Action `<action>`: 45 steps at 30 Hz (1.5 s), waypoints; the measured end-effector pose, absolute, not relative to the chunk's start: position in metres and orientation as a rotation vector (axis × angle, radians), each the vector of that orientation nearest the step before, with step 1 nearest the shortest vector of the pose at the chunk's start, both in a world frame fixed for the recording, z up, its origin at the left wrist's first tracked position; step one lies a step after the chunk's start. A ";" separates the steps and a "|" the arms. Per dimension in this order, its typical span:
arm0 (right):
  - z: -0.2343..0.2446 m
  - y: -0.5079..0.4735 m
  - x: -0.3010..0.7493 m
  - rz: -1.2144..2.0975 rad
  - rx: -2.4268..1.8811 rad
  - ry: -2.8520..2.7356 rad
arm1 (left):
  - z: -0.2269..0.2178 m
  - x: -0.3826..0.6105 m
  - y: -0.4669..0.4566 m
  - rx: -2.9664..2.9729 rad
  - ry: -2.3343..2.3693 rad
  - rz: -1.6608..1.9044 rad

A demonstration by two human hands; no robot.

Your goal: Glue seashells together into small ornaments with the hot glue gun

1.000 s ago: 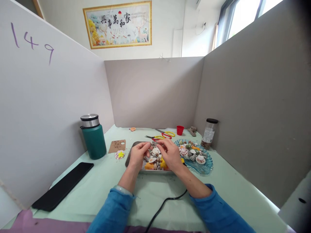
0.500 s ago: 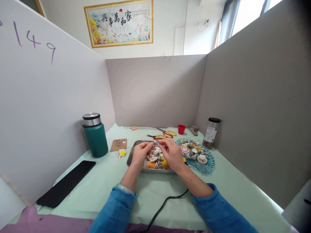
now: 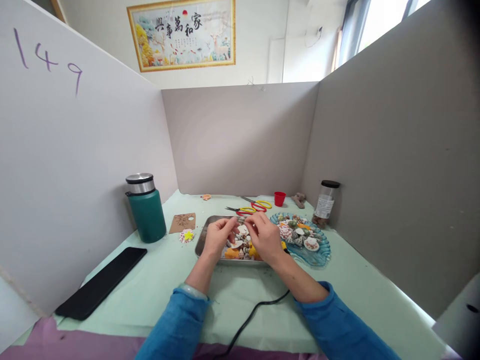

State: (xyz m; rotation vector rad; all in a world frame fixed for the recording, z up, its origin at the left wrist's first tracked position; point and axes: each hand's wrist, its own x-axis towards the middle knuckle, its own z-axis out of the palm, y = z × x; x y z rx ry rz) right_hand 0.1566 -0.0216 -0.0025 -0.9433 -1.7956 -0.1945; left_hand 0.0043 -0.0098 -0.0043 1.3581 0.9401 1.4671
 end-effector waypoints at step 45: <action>0.001 -0.021 0.157 0.283 -0.832 -1.643 | -0.004 0.001 -0.013 1.227 0.654 1.321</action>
